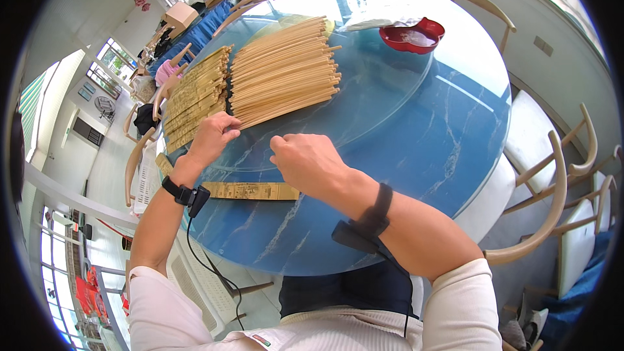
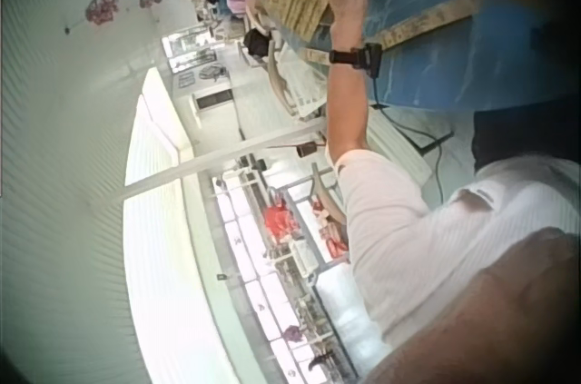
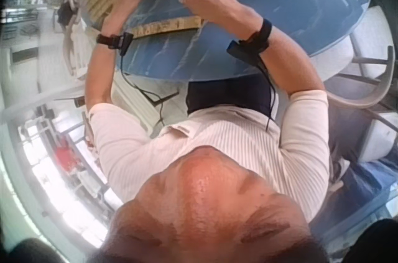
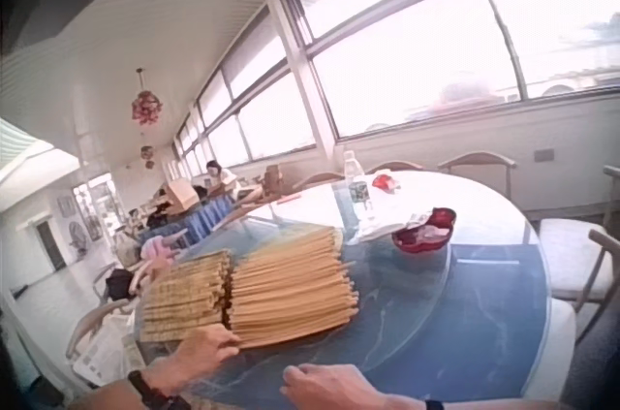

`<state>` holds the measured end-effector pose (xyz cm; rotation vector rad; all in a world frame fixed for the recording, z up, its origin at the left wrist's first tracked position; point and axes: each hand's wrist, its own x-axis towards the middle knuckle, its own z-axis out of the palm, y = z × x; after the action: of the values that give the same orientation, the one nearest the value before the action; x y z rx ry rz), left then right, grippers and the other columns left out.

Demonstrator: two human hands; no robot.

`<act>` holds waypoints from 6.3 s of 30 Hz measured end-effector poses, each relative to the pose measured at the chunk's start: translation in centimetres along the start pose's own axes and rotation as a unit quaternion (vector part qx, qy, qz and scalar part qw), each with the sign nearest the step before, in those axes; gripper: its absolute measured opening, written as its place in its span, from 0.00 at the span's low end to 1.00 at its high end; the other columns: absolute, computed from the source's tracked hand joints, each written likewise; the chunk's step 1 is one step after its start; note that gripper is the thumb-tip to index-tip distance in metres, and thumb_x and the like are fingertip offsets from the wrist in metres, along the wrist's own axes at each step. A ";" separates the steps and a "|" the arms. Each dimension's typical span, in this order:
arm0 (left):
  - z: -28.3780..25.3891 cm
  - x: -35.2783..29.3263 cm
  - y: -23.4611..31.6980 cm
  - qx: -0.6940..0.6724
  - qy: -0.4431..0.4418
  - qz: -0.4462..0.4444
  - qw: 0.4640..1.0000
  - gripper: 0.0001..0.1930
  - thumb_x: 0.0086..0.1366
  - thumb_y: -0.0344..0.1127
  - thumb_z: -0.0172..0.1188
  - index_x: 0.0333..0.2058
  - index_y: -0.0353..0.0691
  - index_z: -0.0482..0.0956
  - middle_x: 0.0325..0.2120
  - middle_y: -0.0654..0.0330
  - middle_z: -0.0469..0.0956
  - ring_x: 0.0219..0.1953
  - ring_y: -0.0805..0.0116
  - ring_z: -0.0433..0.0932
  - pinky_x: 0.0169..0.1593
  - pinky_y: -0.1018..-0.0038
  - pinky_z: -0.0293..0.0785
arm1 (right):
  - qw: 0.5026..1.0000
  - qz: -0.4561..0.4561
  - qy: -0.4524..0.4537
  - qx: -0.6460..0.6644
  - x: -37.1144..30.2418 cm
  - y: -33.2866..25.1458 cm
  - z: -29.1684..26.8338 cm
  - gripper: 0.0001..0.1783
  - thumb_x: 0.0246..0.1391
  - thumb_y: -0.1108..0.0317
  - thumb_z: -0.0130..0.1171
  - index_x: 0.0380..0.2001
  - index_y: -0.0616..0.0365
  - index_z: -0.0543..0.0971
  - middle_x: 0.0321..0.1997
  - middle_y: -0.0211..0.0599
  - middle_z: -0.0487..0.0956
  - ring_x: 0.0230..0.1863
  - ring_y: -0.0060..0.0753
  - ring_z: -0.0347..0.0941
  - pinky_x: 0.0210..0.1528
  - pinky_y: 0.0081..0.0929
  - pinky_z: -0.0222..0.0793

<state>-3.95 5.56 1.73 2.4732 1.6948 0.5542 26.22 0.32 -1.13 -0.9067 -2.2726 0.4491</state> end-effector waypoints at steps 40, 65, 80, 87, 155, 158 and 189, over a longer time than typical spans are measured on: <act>-4.9 -7.7 12.2 -0.411 0.202 0.040 0.888 0.07 0.74 0.21 0.62 0.48 0.32 0.81 0.34 0.56 0.84 0.32 0.72 0.83 0.37 0.77 0.81 | 0.978 -0.120 0.169 0.015 0.0 -3.7 -3.4 0.14 0.54 0.78 0.72 0.43 0.59 0.81 0.32 0.41 0.76 0.31 0.46 0.77 0.36 0.39 0.75; 2.9 -8.5 10.0 -0.031 -0.093 0.129 0.987 0.23 0.61 0.37 0.76 0.53 0.39 0.82 0.49 0.55 0.82 0.54 0.50 0.78 0.59 0.59 0.75 | 0.887 0.090 0.219 0.397 0.8 -1.0 -3.6 0.19 0.78 0.61 0.54 0.33 0.61 0.78 0.23 0.26 0.76 0.19 0.14 0.67 0.21 0.20 0.62; -2.1 -6.2 14.3 0.041 0.238 0.144 0.960 0.20 0.60 0.30 0.77 0.51 0.38 0.85 0.45 0.56 0.85 0.42 0.58 0.83 0.43 0.68 0.77 | 0.837 0.197 0.051 0.509 0.9 -1.2 -4.3 0.09 0.61 0.76 0.71 0.36 0.62 0.78 0.23 0.25 0.75 0.17 0.13 0.66 0.17 0.15 0.54; 2.3 -7.6 14.0 -0.516 -0.021 -0.138 0.845 0.07 0.73 0.34 0.70 0.43 0.37 0.85 0.36 0.60 0.83 0.32 0.75 0.77 0.33 0.78 0.72 | 0.824 0.216 0.092 0.516 1.4 -0.2 -4.3 0.09 0.62 0.77 0.70 0.35 0.61 0.77 0.23 0.26 0.74 0.17 0.12 0.65 0.17 0.16 0.54; 2.2 -4.9 10.5 -0.600 0.239 0.023 0.763 0.10 0.78 0.36 0.63 0.48 0.33 0.81 0.38 0.56 0.87 0.39 0.71 0.85 0.42 0.73 0.83 | 0.914 0.185 -0.037 0.360 0.4 -3.0 -3.9 0.16 0.77 0.62 0.56 0.36 0.63 0.82 0.23 0.24 0.71 0.26 0.16 0.65 0.28 0.23 0.64; 2.1 -5.1 11.3 -0.576 0.220 -0.013 0.788 0.11 0.77 0.37 0.65 0.47 0.33 0.82 0.36 0.58 0.87 0.36 0.73 0.84 0.41 0.75 0.82 | 0.910 0.181 -0.019 0.372 0.4 -2.9 -3.3 0.16 0.77 0.61 0.57 0.37 0.63 0.82 0.24 0.25 0.70 0.27 0.17 0.64 0.29 0.24 0.64; -0.1 -3.2 5.5 -0.852 0.304 -0.041 0.424 0.16 0.86 0.47 0.46 0.44 0.43 0.76 0.26 0.68 0.69 0.29 0.73 0.67 0.40 0.70 0.74 | 0.955 0.152 -0.094 0.238 0.6 -1.5 -0.5 0.13 0.72 0.66 0.63 0.51 0.65 0.80 0.28 0.30 0.77 0.25 0.22 0.70 0.28 0.25 0.67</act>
<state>-0.12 0.50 2.54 0.5352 0.3020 1.8814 25.50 -0.27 0.31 -0.9885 -2.0441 1.2073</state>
